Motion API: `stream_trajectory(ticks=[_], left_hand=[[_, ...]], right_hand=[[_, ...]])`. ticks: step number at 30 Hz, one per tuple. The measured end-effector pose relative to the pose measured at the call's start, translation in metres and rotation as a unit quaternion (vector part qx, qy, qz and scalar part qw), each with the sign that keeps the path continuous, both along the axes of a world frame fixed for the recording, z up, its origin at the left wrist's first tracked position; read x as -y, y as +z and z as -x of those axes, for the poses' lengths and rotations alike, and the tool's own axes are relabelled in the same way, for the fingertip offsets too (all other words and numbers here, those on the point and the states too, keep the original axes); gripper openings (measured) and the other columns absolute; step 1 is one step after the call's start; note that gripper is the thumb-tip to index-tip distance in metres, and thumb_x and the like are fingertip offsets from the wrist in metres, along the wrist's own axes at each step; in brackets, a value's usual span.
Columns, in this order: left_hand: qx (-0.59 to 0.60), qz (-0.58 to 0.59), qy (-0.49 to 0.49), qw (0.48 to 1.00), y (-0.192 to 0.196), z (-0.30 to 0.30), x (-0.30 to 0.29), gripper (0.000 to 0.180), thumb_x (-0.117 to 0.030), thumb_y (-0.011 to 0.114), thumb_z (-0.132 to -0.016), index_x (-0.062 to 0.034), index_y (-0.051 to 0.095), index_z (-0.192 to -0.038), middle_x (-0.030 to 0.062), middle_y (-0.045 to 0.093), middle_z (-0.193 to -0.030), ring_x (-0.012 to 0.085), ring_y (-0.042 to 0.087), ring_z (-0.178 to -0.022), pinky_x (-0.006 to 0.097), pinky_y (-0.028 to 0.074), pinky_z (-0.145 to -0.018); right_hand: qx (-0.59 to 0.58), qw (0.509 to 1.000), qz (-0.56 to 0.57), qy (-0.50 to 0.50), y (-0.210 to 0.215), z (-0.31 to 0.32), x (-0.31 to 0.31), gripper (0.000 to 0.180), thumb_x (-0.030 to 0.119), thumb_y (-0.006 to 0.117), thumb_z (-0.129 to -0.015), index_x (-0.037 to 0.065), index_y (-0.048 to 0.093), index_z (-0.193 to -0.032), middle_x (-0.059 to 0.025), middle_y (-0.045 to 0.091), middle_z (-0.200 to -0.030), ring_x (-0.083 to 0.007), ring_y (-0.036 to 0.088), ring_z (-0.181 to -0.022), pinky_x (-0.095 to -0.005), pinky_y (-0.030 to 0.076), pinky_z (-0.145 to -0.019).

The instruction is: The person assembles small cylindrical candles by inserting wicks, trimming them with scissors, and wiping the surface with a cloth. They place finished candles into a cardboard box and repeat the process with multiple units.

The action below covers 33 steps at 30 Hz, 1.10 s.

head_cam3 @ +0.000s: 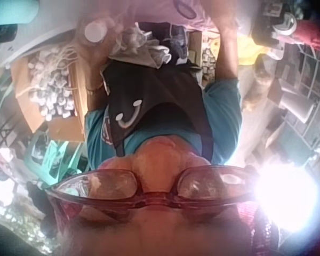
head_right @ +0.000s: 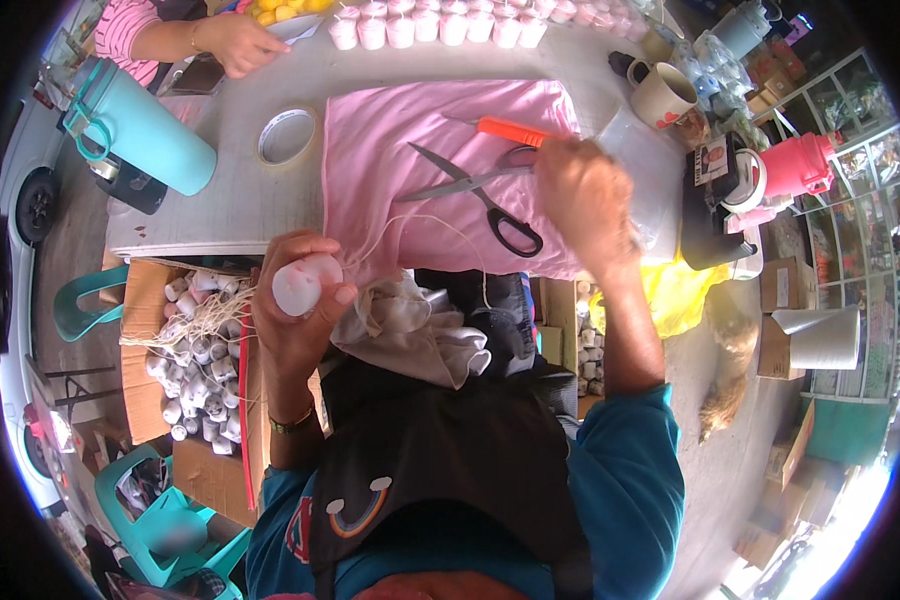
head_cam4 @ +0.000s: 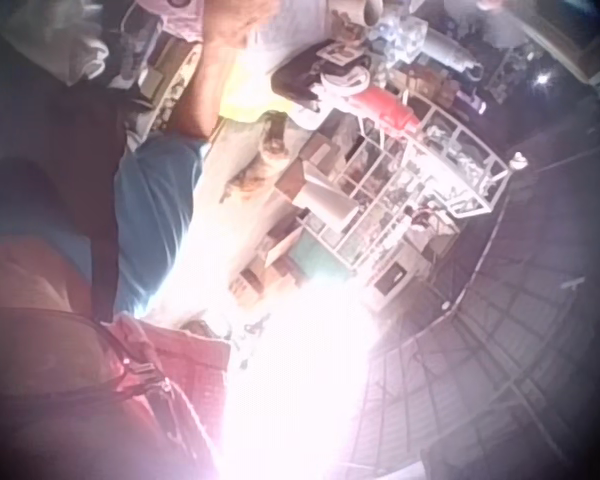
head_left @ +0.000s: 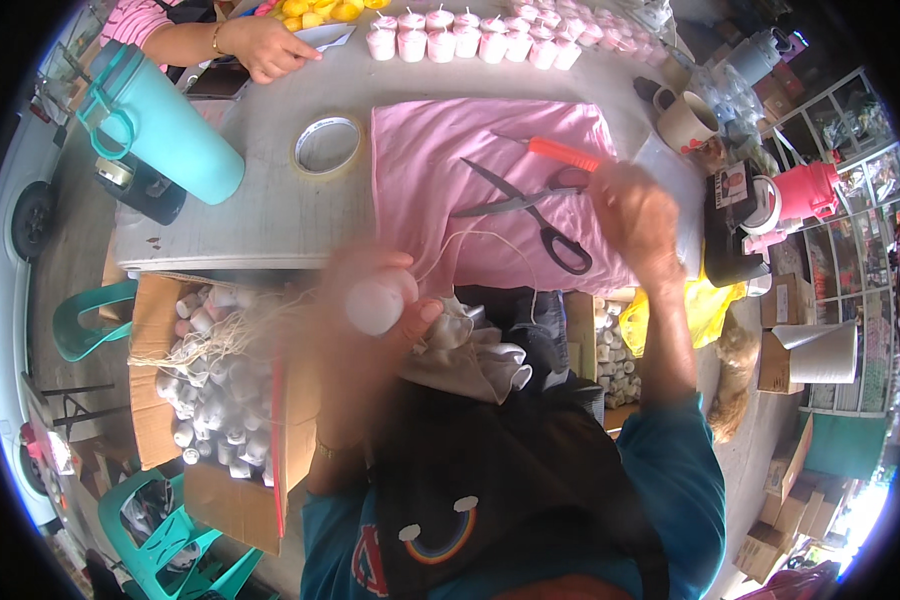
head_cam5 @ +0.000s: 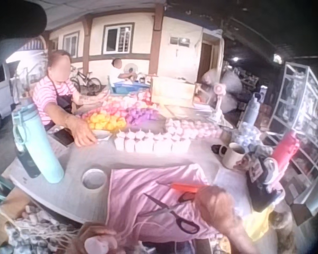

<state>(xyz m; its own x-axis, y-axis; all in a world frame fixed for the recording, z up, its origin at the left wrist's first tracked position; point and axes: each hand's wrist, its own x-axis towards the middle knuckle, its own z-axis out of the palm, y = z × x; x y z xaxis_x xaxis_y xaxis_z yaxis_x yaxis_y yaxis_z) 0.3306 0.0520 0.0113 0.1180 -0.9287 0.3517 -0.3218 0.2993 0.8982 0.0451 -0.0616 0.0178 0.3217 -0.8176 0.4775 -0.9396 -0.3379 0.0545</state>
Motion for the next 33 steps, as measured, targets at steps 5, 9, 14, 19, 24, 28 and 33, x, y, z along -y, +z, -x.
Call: stream_trajectory(ticks=[5, 9, 14, 19, 24, 28, 33], left_hand=[[0.018, -0.003, -0.001, 1.0, -0.002, 0.003, -0.003, 0.039, -0.024, 0.079, -0.074, -0.002, 0.063, -0.102, 0.0088, 0.059, -0.104, 0.0203, 0.059, -0.095, 0.032, 0.045, -0.084], [0.016, -0.029, 0.002, 0.999, -0.004, 0.003, -0.005, 0.037, -0.02, 0.078, -0.075, -0.0016, 0.063, -0.103, 0.0093, 0.06, -0.105, 0.0201, 0.059, -0.095, 0.031, 0.045, -0.084], [0.019, -0.015, -0.016, 1.0, -0.009, 0.015, 0.009, 0.032, -0.008, 0.077, -0.075, -0.0024, 0.063, -0.104, 0.0064, 0.062, -0.097, 0.0136, 0.06, -0.088, 0.027, 0.047, -0.079], [-0.007, -0.015, -0.052, 0.999, -0.014, 0.031, 0.023, 0.03, -0.006, 0.078, -0.076, -0.0042, 0.064, -0.102, 0.0015, 0.064, -0.084, 0.0073, 0.06, -0.078, 0.024, 0.049, -0.071], [0.018, 0.024, -0.047, 0.998, -0.01, 0.038, 0.026, 0.027, -0.007, 0.079, -0.075, -0.0042, 0.064, -0.097, 0.0029, 0.066, -0.088, 0.0091, 0.061, -0.08, 0.026, 0.05, -0.072], [-0.013, 0.007, -0.073, 0.997, -0.009, 0.047, 0.032, 0.026, -0.006, 0.079, -0.074, -0.0042, 0.063, -0.096, 0.0038, 0.066, -0.09, 0.0101, 0.062, -0.082, 0.027, 0.05, -0.074], [-0.058, 0.034, -0.094, 0.993, -0.014, 0.053, 0.04, 0.026, -0.005, 0.079, -0.074, -0.004, 0.061, -0.093, 0.0025, 0.062, -0.086, 0.0089, 0.059, -0.08, 0.025, 0.049, -0.073]], right_hand=[[-0.085, 0.994, 0.021, -0.066, 0.021, 0.034, 0.053, 0.013, 0.016, 0.057, -0.087, 0.008, 0.058, -0.077, -0.0117, 0.064, -0.085, -0.0336, 0.064, -0.077, -0.0436, 0.051, -0.064], [-0.067, 0.996, 0.049, -0.011, 0.015, 0.028, 0.054, 0.006, 0.014, 0.062, -0.083, 0.009, 0.064, -0.084, -0.0103, 0.065, -0.087, -0.0316, 0.064, -0.081, -0.0416, 0.053, -0.069], [0.022, 0.981, -0.109, 0.158, 0.003, -0.015, 0.015, 0.026, 0.018, 0.068, -0.081, 0.011, 0.064, -0.106, -0.0096, 0.064, -0.105, -0.0292, 0.059, -0.106, -0.044, 0.046, -0.093], [-0.04, 0.966, -0.177, 0.182, 0.006, -0.037, 0.007, 0.042, 0.016, 0.068, -0.08, 0.012, 0.056, -0.12, -0.0117, 0.059, -0.117, -0.0305, 0.052, -0.119, -0.0511, 0.035, -0.104], [0.027, 0.951, -0.222, 0.212, 0.034, -0.032, 0.019, 0.026, 0.014, 0.067, -0.078, 0.007, 0.064, -0.103, -0.0113, 0.065, -0.095, -0.0284, 0.061, -0.1, -0.044, 0.045, -0.088], [0.152, 0.953, -0.191, 0.18, 0.055, -0.02, 0.027, 0.019, 0.014, 0.067, -0.081, 0.001, 0.065, -0.095, -0.0165, 0.064, -0.076, -0.0291, 0.063, -0.068, -0.04, 0.048, -0.064], [0.261, 0.942, -0.152, 0.145, 0.029, -0.032, 0.008, 0.018, 0.017, 0.066, -0.087, 0.0, 0.064, -0.094, -0.0187, 0.061, -0.069, -0.0303, 0.06, -0.061, -0.0373, 0.047, -0.06]])
